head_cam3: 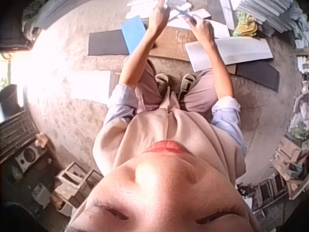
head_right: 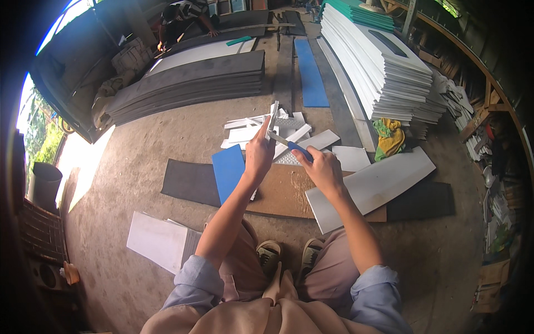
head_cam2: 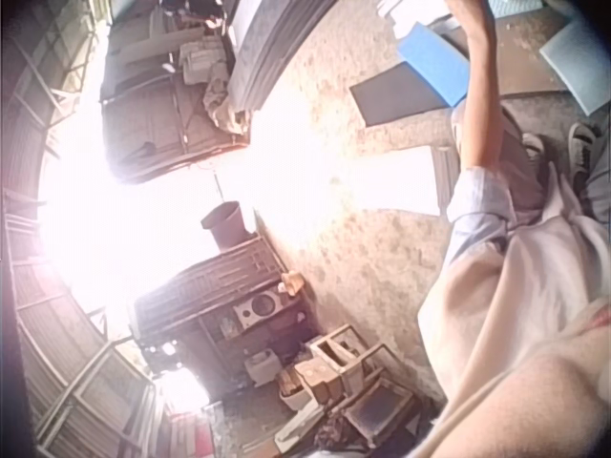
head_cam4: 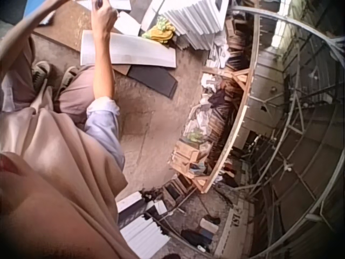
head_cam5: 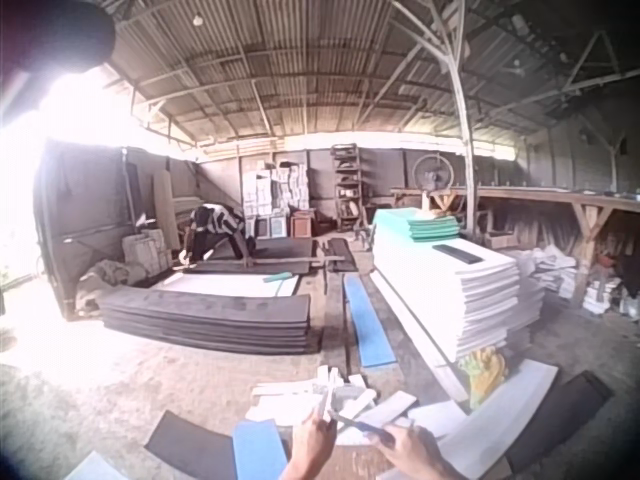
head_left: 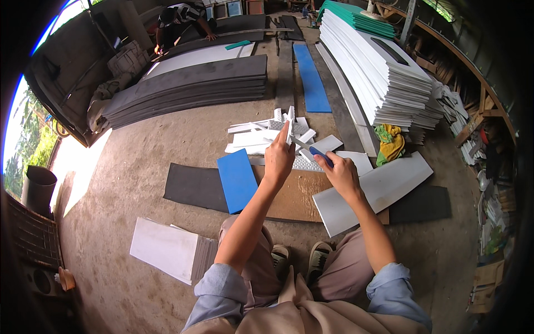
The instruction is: The person sits on the floor and uses a utility knife to cut white foam sheets using a blue template as a guide. They repeatedly align the template, score the foam, and separate the cut pieces, stacking the finished pieces nearby.
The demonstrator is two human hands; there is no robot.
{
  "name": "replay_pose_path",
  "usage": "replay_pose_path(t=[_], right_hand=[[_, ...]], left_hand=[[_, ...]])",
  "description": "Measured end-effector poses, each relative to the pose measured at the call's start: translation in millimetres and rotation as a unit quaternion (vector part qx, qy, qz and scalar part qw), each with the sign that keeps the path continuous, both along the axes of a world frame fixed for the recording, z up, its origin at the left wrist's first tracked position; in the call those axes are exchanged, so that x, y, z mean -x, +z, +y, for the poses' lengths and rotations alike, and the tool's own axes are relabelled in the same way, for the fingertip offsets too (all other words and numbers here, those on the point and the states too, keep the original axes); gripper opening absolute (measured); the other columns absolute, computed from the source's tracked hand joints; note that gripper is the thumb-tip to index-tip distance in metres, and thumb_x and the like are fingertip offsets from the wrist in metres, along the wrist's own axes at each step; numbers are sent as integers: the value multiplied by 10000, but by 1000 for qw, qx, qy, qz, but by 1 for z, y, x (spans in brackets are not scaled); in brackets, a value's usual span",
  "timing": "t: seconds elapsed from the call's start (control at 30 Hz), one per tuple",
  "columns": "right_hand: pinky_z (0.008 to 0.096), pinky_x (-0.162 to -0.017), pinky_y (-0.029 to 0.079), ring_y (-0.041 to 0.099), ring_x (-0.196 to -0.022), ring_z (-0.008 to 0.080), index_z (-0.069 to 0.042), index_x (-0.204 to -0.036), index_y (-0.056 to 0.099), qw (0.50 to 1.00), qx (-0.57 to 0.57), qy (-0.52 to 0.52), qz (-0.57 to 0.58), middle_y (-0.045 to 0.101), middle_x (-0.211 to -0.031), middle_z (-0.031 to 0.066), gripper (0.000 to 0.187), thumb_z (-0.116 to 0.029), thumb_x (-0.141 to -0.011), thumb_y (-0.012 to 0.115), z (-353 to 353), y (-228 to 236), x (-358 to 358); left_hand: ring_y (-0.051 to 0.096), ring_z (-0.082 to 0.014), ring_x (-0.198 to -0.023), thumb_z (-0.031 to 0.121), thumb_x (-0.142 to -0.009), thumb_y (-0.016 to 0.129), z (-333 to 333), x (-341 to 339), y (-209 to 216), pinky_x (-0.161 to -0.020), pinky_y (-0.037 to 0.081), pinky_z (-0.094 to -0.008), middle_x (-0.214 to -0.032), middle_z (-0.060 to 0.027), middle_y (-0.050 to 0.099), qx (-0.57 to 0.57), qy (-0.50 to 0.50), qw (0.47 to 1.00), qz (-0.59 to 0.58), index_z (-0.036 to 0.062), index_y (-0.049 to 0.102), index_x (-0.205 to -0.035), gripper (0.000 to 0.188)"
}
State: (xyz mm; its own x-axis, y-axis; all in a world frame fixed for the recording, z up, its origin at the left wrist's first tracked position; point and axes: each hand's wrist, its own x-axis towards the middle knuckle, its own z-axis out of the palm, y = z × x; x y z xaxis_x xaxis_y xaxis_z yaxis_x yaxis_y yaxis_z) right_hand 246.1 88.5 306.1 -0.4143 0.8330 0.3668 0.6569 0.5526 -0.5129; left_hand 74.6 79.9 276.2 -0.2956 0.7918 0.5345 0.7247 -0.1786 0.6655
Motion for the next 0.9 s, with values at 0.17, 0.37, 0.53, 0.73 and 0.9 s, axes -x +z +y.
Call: replay_pose_path(t=[0.17,0.37,0.53,0.73,0.9], right_hand=[[384,-439,406,535,-470,339,-21,-610,535,1000,8,-2,0,479,-447,161,554,-530,-809,442,0,-1,0],[390,-437,402,530,-471,344,-20,-617,543,1000,21,-6,-4,472,-444,161,558,-532,-810,436,1,-4,0],[391,-433,397,528,-472,346,-22,-624,550,1000,22,-5,0,471,-443,162,556,-533,-809,437,1,-4,0],[391,-433,402,536,-475,342,-22,-629,556,1000,15,-18,-1,483,-448,158,557,-535,-810,433,1,-5,-2],[388,-422,402,539,-465,335,-33,-643,569,999,14,-31,-9,487,-442,149,552,-540,-811,425,-2,-3,3]], left_hand=[[586,-361,-729,-9,-669,588,2,1,-3,-613,486,-395,-977,-210,567,-7,3,1000,10,20,386,-1216,584],[584,-363,-746,-5,-666,586,1,1,-2,-624,489,-399,-967,-209,572,8,11,999,31,24,377,-1220,593],[585,-364,-749,-2,-668,587,1,1,-2,-626,490,-398,-961,-212,573,-5,14,999,41,19,377,-1217,588],[588,-364,-717,7,-671,584,4,-2,-4,-607,491,-402,-924,-216,581,-11,17,999,44,15,383,-1210,575],[588,-368,-667,39,-683,574,4,-1,-7,-578,489,-411,-872,-222,588,5,22,999,41,13,395,-1202,550]])
